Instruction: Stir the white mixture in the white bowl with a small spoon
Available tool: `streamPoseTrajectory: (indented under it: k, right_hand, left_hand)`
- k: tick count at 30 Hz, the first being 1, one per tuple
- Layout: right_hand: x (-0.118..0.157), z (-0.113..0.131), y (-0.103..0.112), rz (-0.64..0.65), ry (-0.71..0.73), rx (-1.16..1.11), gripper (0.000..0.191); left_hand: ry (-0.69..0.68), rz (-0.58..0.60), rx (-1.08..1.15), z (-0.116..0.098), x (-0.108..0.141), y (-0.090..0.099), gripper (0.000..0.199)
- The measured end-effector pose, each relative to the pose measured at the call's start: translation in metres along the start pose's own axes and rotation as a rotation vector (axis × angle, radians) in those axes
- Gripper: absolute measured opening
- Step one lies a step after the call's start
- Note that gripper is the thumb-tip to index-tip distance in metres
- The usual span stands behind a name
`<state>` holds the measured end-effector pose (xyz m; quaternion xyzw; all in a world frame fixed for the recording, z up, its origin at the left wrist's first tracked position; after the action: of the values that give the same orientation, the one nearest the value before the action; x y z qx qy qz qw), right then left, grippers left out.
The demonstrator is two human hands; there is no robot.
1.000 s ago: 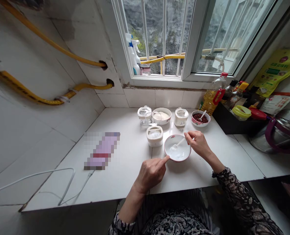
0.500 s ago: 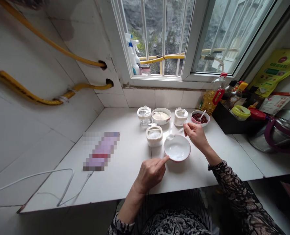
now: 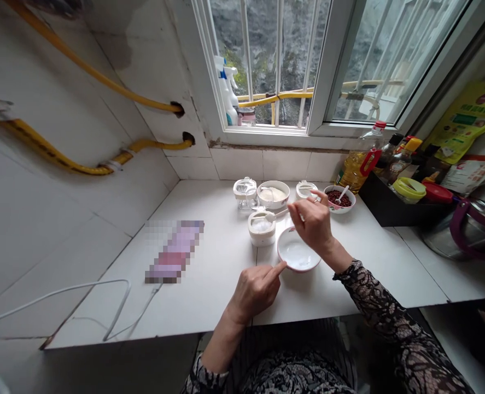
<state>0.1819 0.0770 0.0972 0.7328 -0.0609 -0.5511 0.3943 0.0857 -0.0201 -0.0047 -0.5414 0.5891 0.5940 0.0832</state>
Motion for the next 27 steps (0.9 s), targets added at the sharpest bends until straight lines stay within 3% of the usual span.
streamPoseTrajectory:
  k: [3,7,13,17,27]
  right_hand:
    - [0.009,-0.024,0.005,0.009,-0.068,-0.035,0.038]
    - [0.035,-0.045,-0.001,0.146,-0.03,-0.042,0.039]
    - [0.069,-0.032,-0.01,0.336,0.11,-0.026,0.038]
    - [0.068,-0.021,-0.009,0.328,0.103,-0.094,0.039]
    - [0.062,-0.023,-0.009,0.246,0.09,-0.044,0.039]
  left_hand:
    - [0.002,-0.003,-0.006,0.0,0.0,0.001,0.036]
    - [-0.014,-0.016,0.004,-0.002,-0.002,0.002,0.034]
    - [-0.009,-0.012,0.0,-0.003,-0.003,0.003,0.041]
    - [0.0,-0.008,0.0,-0.002,-0.002,0.003,0.045]
    - [0.014,0.014,0.032,-0.003,-0.004,0.006,0.032]
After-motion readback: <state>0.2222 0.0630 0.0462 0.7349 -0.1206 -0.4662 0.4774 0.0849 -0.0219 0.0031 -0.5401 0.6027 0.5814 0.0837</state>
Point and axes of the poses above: each hand's wrist, its own x-axis away from the middle knuckle, its own y-axis out of the back of the hand, z = x × y, the point moved 9 cm from there along -x, towards the middle knuckle, and after that the axes turned 14 degrees about x, right-handed, at the moved point
